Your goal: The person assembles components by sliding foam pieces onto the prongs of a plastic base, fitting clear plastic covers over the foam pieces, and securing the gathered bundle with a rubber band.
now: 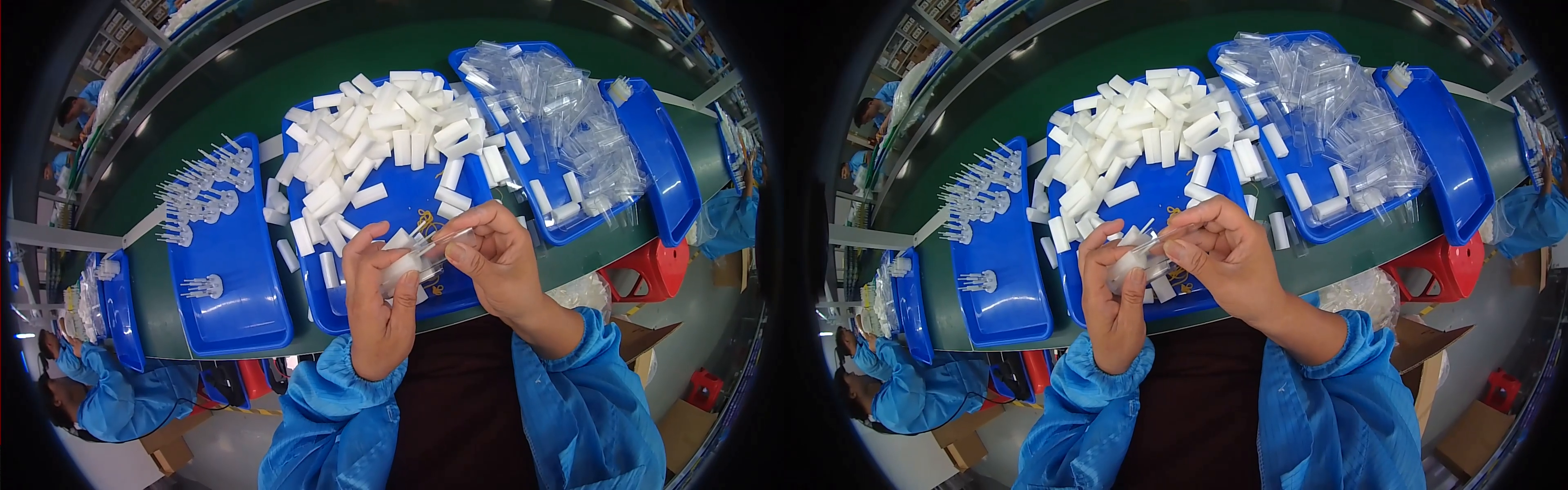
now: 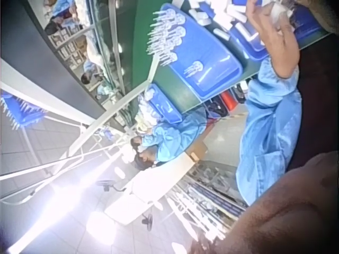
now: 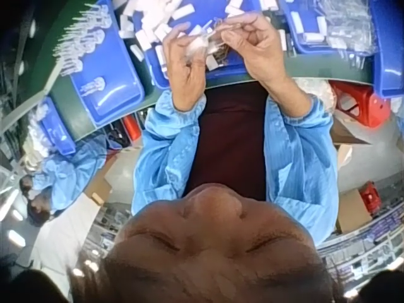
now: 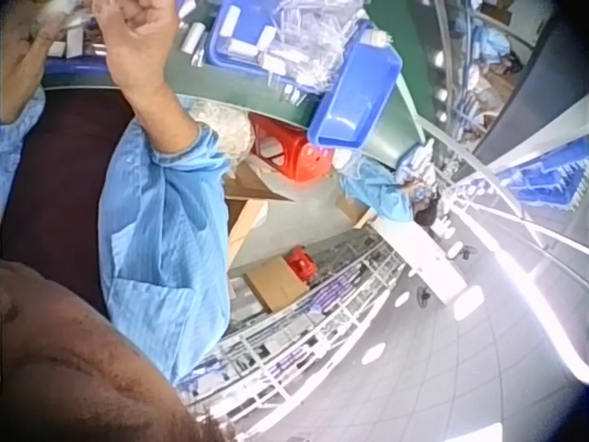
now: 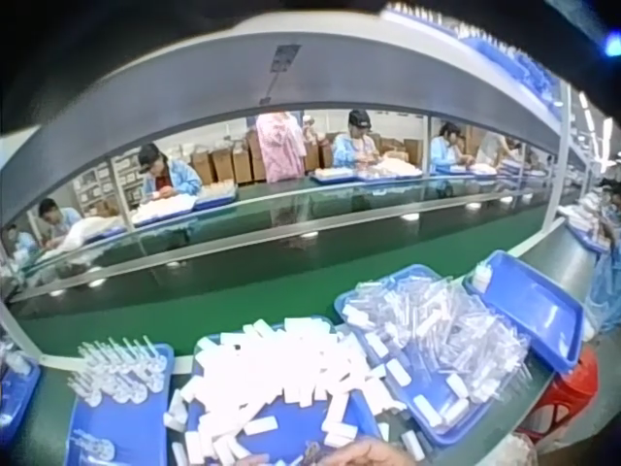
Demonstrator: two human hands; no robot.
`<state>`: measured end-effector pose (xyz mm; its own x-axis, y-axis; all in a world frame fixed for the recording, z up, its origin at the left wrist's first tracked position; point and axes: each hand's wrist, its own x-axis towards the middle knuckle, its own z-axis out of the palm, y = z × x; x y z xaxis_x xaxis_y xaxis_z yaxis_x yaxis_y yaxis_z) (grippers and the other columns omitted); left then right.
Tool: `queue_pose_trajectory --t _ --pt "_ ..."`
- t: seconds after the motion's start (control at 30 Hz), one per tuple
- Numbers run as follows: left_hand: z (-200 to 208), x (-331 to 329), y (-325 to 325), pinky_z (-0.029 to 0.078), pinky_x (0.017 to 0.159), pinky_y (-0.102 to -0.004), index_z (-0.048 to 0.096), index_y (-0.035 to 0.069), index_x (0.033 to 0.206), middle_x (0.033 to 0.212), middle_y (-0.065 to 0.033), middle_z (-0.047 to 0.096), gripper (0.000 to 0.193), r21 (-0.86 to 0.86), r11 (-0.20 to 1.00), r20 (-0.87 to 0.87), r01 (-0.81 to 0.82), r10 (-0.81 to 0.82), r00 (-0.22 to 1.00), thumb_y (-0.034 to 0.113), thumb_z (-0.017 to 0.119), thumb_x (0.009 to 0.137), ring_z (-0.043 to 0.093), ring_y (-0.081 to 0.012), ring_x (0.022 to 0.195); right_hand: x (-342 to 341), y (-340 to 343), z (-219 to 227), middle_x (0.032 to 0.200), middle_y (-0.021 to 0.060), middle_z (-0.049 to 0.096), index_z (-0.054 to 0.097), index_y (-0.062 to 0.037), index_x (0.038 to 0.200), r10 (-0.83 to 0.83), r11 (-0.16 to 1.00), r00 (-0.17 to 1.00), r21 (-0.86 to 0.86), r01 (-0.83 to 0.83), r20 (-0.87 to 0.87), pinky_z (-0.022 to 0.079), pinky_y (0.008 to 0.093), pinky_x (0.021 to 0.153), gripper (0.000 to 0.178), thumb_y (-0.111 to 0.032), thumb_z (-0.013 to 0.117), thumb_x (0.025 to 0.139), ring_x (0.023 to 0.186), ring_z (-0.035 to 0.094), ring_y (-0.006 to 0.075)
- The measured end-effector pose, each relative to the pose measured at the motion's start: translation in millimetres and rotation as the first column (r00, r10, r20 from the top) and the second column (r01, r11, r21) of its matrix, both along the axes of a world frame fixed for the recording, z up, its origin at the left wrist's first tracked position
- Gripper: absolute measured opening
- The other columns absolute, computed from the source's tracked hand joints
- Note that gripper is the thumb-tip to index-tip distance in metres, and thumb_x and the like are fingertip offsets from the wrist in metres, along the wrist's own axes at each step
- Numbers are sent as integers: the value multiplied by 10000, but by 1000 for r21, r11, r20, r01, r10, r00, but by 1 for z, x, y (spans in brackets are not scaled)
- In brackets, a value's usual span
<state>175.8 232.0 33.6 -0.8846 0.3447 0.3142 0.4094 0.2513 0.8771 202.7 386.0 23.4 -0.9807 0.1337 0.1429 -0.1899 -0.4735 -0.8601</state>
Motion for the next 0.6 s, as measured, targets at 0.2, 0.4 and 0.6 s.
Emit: queue_pose_trajectory --t 0.2,0.4,0.6 --pt "-3 -1 0 427 811 -337 525 8 971 1233 -171 401 141 86 996 46 9 -13 999 130 508 904 505 -266 964 0 -4 -5 973 127 606 471 -2 1035 -34 999 999 -8 34 -16 498 284 818 204 -7 577 860 960 619 205" --pt "-9 0 1 413 810 -343 524 15 928 1213 -182 410 71 23 1000 -47 -20 21 999 62 478 901 479 -279 949 1 -7 -8 972 129 609 473 -4 1032 -49 999 999 -11 49 -1 498 267 807 211 -19 590 856 946 618 180" --pt "-9 2 2 412 801 -356 515 17 914 1214 -186 399 53 -24 999 -61 -36 35 998 43 472 898 468 -288 930 1 -4 -9 977 125 606 482 -3 1016 -26 1000 1000 9 26 11 498 253 797 212 -33 608 849 945 611 164"
